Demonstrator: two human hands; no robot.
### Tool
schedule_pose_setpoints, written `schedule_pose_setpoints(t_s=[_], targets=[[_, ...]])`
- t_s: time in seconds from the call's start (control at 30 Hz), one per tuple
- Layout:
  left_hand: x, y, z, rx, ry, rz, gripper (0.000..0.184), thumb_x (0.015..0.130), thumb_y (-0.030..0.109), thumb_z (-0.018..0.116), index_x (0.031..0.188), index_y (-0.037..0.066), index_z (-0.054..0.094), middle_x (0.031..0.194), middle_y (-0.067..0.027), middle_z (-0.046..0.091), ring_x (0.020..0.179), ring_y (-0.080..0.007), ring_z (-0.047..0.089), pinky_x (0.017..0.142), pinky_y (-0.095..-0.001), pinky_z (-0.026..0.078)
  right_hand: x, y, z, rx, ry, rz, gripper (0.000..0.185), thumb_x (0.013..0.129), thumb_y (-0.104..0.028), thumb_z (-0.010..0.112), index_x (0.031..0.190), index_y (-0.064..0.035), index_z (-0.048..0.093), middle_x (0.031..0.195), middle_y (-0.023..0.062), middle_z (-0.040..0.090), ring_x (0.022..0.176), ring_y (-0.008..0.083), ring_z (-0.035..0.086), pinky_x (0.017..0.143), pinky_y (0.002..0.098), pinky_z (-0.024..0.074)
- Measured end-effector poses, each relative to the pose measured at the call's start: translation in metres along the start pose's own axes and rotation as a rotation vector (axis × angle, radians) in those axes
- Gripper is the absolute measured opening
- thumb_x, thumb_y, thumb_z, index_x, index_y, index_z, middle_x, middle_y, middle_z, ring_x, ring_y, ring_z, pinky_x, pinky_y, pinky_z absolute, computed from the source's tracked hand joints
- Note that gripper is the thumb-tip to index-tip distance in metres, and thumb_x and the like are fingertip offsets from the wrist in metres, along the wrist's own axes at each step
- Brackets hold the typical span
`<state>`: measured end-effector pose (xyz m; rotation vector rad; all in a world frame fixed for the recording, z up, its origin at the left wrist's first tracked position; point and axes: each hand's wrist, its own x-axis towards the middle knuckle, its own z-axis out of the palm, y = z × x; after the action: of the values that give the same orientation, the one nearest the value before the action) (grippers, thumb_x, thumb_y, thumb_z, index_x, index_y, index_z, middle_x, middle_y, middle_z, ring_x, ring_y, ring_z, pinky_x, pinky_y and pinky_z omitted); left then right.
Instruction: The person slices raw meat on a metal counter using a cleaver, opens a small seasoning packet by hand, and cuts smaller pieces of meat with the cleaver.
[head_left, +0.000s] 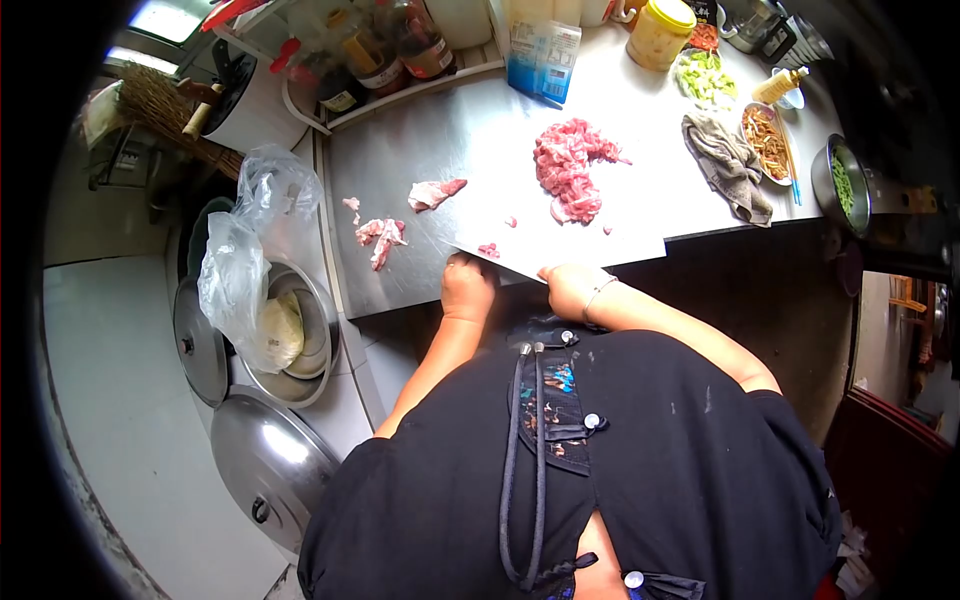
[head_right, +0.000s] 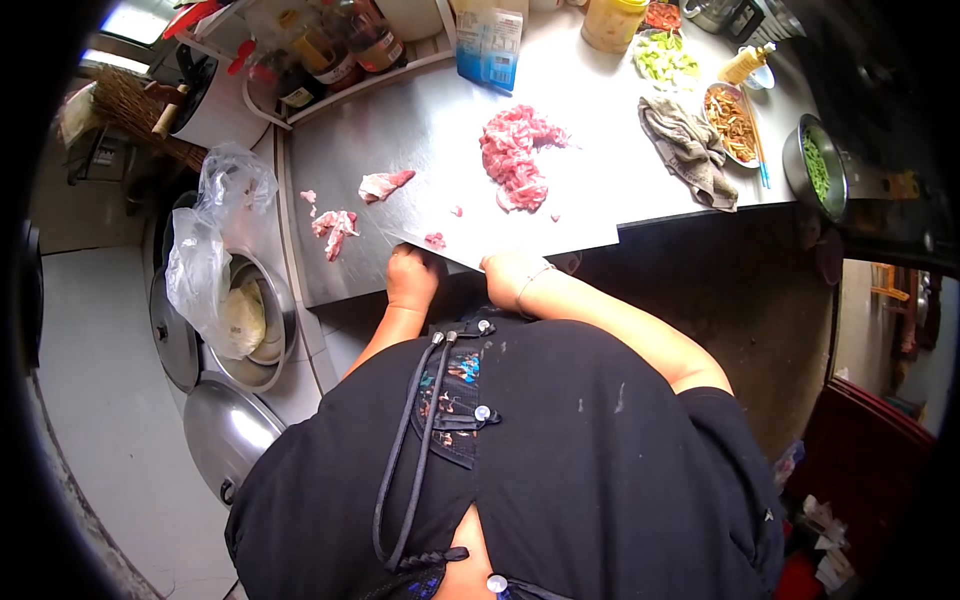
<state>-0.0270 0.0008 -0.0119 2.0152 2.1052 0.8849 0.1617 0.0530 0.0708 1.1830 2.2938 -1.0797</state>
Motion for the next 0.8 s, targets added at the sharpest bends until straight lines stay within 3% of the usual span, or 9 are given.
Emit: schedule_pose_setpoints(t_s=[0.17, 0.23, 0.3, 0.4, 0.67, 0.8], targets=[[0.001, -0.006, -0.002, 0.017, -0.011, -0.007, 0.006, 0.068, 0.007, 0.061, 0.073, 0.003, 0.061, 0.080, -0.0137, 0.060, 0.079, -0.0340, 0.056, 0.072, -0.0405, 0.048, -0.025, 0.015, -0.003, -0.020, 0.005, 0.049, 0.038, 0.078, -0.008, 0.047, 0.115, -0.0042, 0.057, 0.095, 0.0219, 0.064, 0.093, 0.0334, 0.061, 0.083, 0.0394, 0.0466], [0.002, -0.013, -0.002, 0.004, -0.009, -0.043, 0.007, 0.068, 0.008, 0.062, 0.074, 0.004, 0.062, 0.080, -0.0121, 0.061, 0.080, -0.0326, 0.057, 0.074, -0.0388, 0.047, -0.033, 0.019, -0.010, -0.019, -0.006, 0.092, 0.036, 0.079, -0.009, 0.048, 0.113, -0.0054, 0.058, 0.104, 0.0223, 0.061, 0.100, 0.0315, 0.060, 0.087, 0.0397, 0.0460], [0.003, -0.016, -0.003, -0.004, -0.006, -0.076, 0.008, 0.068, 0.008, 0.063, 0.075, 0.005, 0.064, 0.080, -0.0106, 0.062, 0.080, -0.0311, 0.057, 0.075, -0.0372, 0.047, -0.034, 0.025, -0.010, -0.022, 0.006, 0.067, 0.038, 0.079, -0.009, 0.048, 0.115, -0.0054, 0.058, 0.102, 0.0220, 0.062, 0.098, 0.0319, 0.061, 0.086, 0.0397, 0.0467], [0.005, -0.016, -0.006, -0.039, 0.032, -0.019, 0.003, 0.070, 0.006, 0.063, 0.073, 0.006, 0.064, 0.080, -0.0084, 0.063, 0.079, -0.0291, 0.058, 0.075, -0.0360, 0.047, -0.027, 0.035, -0.005, 0.063, 0.167, 0.071, 0.030, 0.079, -0.011, 0.048, 0.103, -0.0007, 0.061, 0.090, 0.0245, 0.063, 0.087, 0.0364, 0.062, 0.081, 0.0420, 0.0481], [0.006, -0.014, -0.012, -0.240, 0.000, -0.067, 0.031, 0.077, -0.004, 0.055, 0.106, 0.006, 0.060, 0.090, -0.0092, 0.066, 0.088, -0.0269, 0.062, 0.080, -0.0340, 0.049, -0.031, 0.036, -0.002, 0.121, 0.211, -0.028, 0.027, 0.077, -0.010, 0.048, 0.098, 0.0022, 0.061, 0.085, 0.0261, 0.062, 0.084, 0.0383, 0.061, 0.078, 0.0425, 0.0483], [0.006, -0.018, -0.013, -0.324, -0.001, -0.079, 0.034, 0.075, -0.005, 0.054, 0.107, 0.006, 0.059, 0.093, -0.0112, 0.065, 0.089, -0.0294, 0.061, 0.079, -0.0365, 0.049, -0.030, 0.039, 0.006, 0.181, 0.213, -0.027, 0.023, 0.077, -0.011, 0.048, 0.092, 0.0002, 0.060, 0.083, 0.0251, 0.062, 0.082, 0.0401, 0.060, 0.078, 0.0436, 0.0469]])
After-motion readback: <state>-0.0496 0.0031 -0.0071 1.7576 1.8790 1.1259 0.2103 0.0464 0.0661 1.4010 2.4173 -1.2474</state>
